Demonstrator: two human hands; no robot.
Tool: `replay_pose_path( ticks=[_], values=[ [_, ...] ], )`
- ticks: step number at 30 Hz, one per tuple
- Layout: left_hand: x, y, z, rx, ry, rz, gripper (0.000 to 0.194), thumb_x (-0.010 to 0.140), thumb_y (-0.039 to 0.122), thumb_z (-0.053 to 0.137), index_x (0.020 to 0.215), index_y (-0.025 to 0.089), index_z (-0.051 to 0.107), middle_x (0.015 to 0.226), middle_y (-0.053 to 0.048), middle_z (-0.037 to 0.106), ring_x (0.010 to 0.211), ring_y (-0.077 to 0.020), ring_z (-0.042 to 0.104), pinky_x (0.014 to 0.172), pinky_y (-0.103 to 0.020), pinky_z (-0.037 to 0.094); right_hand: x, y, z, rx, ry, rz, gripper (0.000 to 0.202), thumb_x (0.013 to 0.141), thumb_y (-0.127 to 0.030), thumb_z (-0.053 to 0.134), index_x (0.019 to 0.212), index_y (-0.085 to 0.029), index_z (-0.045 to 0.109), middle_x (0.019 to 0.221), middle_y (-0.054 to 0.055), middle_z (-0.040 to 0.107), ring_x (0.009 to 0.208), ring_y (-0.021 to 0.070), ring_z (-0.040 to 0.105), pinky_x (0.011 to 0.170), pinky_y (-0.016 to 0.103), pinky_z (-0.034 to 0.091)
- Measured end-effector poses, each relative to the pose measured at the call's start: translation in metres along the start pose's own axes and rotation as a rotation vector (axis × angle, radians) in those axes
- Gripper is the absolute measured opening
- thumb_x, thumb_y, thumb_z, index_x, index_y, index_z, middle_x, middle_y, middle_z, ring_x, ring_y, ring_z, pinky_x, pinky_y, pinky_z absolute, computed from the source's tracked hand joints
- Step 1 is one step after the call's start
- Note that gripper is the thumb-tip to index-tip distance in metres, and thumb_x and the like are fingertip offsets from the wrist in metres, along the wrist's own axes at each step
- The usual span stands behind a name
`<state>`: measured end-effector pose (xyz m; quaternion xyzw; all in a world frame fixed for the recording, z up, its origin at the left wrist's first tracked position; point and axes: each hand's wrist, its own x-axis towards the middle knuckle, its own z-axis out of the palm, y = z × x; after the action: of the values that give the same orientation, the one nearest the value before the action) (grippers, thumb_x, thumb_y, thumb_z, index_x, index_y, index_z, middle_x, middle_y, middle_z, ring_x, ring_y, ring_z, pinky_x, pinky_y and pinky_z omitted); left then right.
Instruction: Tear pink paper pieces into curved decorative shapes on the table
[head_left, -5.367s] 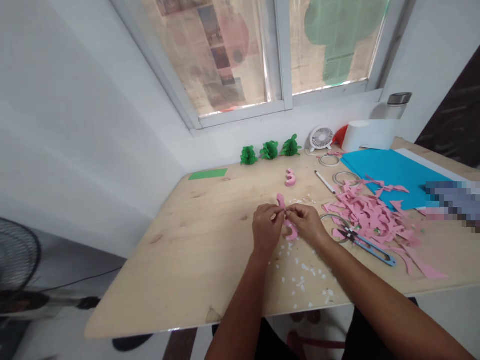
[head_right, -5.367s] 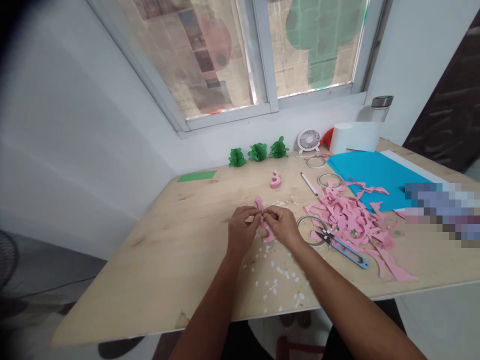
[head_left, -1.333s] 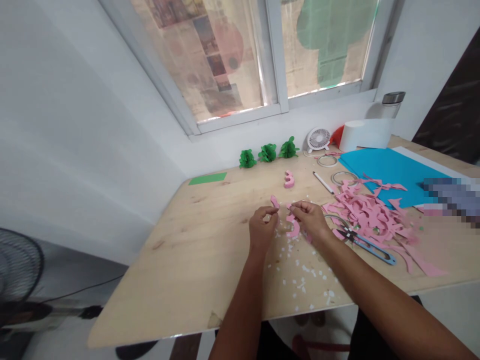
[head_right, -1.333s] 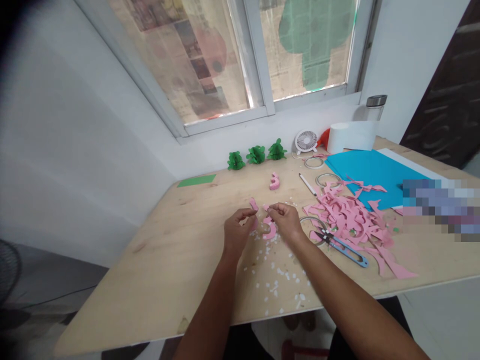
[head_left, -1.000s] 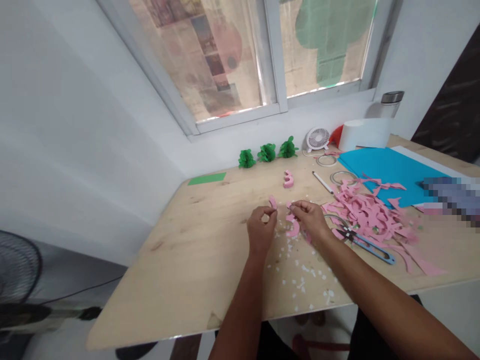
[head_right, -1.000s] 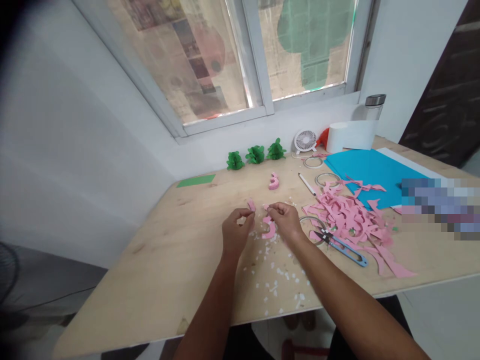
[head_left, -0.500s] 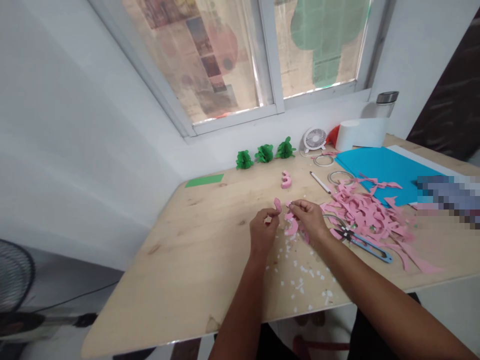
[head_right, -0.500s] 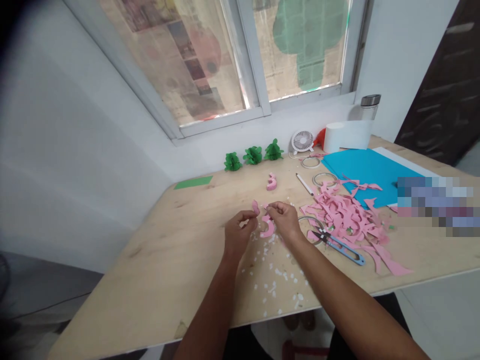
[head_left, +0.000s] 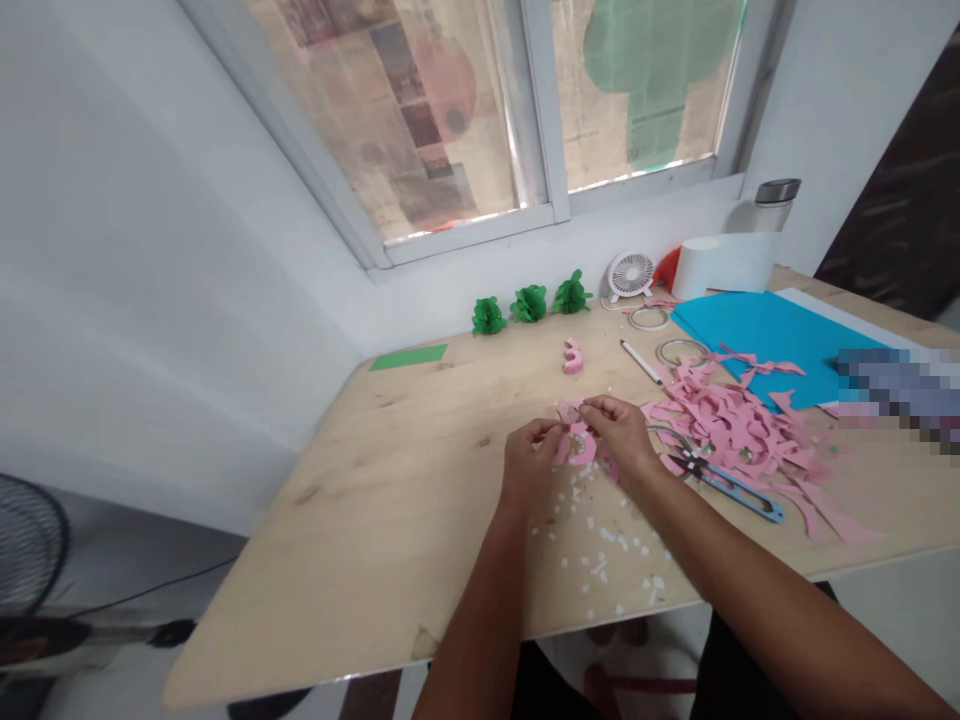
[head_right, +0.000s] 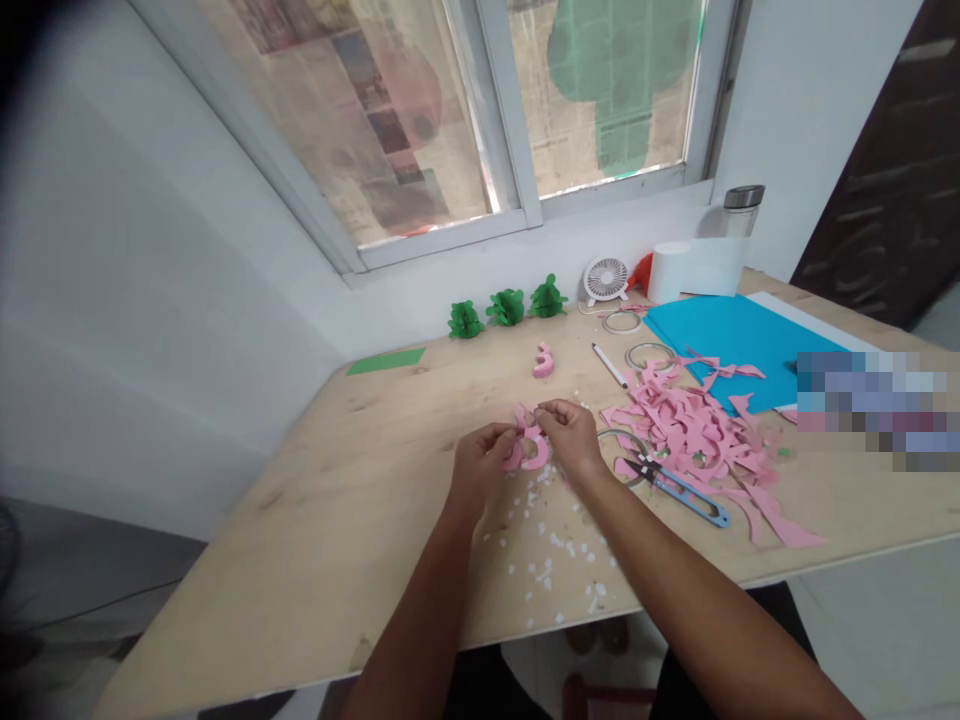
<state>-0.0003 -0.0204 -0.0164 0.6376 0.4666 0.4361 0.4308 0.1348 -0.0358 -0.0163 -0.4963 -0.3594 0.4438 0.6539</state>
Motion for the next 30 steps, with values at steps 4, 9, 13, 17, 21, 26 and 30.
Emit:
replay_pose_path(
  ticks=[4, 9, 13, 17, 21, 26, 30],
  values=[
    [0.001, 0.002, 0.000, -0.017, -0.005, -0.010, 0.023, 0.070, 0.030, 0.055, 0.077, 0.014, 0.070, 0.069, -0.005, 0.068, 0.067, -0.0162, 0.061, 0.061, -0.024, 0.046, -0.001, -0.002, 0.001, 0.003, -0.004, 0.016, 0.023, 0.061, -0.035, 0.068, 0.071, -0.015, 0.064, 0.056, -0.002, 0.057, 0.049, 0.0101, 0.048, 0.049, 0.023, 0.035],
    [-0.001, 0.006, 0.001, -0.067, -0.003, -0.053, 0.023, 0.066, 0.032, 0.060, 0.072, 0.012, 0.070, 0.059, -0.003, 0.065, 0.062, -0.0159, 0.060, 0.058, -0.024, 0.045, -0.001, -0.003, 0.001, 0.007, -0.002, 0.023, 0.024, 0.060, -0.036, 0.068, 0.072, -0.015, 0.065, 0.055, -0.002, 0.057, 0.048, 0.0096, 0.047, 0.048, 0.022, 0.034],
    [-0.002, 0.007, 0.002, -0.078, -0.016, -0.060, 0.021, 0.065, 0.031, 0.062, 0.070, 0.012, 0.070, 0.059, -0.004, 0.064, 0.059, -0.0151, 0.058, 0.056, -0.024, 0.045, -0.001, -0.001, 0.001, 0.005, -0.012, 0.016, 0.023, 0.060, -0.035, 0.068, 0.070, -0.015, 0.064, 0.055, -0.003, 0.057, 0.047, 0.0093, 0.046, 0.048, 0.022, 0.034],
    [-0.001, 0.004, 0.003, -0.072, -0.040, -0.080, 0.019, 0.062, 0.029, 0.063, 0.068, 0.013, 0.069, 0.058, -0.004, 0.064, 0.054, -0.0134, 0.056, 0.052, -0.023, 0.043, 0.000, 0.002, 0.001, -0.011, -0.015, 0.005, 0.023, 0.061, -0.036, 0.067, 0.070, -0.015, 0.063, 0.056, -0.002, 0.057, 0.049, 0.0100, 0.047, 0.048, 0.023, 0.035],
    [0.000, 0.001, 0.003, -0.080, -0.047, -0.114, 0.019, 0.063, 0.029, 0.062, 0.069, 0.012, 0.067, 0.056, -0.002, 0.062, 0.049, -0.0110, 0.052, 0.046, -0.021, 0.040, 0.001, 0.001, 0.001, -0.052, -0.020, -0.010, 0.025, 0.060, -0.038, 0.067, 0.068, -0.015, 0.064, 0.056, -0.001, 0.058, 0.051, 0.0113, 0.049, 0.050, 0.024, 0.037],
    [0.000, 0.002, 0.002, -0.091, 0.007, -0.073, 0.016, 0.065, 0.026, 0.059, 0.069, 0.012, 0.066, 0.058, -0.002, 0.062, 0.051, -0.0107, 0.053, 0.049, -0.021, 0.041, 0.000, 0.001, 0.001, -0.058, -0.059, 0.005, 0.028, 0.061, -0.039, 0.067, 0.074, -0.015, 0.066, 0.058, 0.000, 0.060, 0.053, 0.0118, 0.051, 0.053, 0.024, 0.039],
    [0.001, 0.003, 0.001, -0.114, 0.074, -0.077, 0.017, 0.067, 0.028, 0.059, 0.068, 0.013, 0.065, 0.057, -0.001, 0.061, 0.053, -0.0111, 0.054, 0.052, -0.022, 0.043, 0.000, 0.008, 0.001, -0.053, -0.123, 0.012, 0.029, 0.062, -0.039, 0.066, 0.076, -0.014, 0.065, 0.059, 0.000, 0.060, 0.054, 0.0113, 0.050, 0.052, 0.023, 0.037]
  ],
)
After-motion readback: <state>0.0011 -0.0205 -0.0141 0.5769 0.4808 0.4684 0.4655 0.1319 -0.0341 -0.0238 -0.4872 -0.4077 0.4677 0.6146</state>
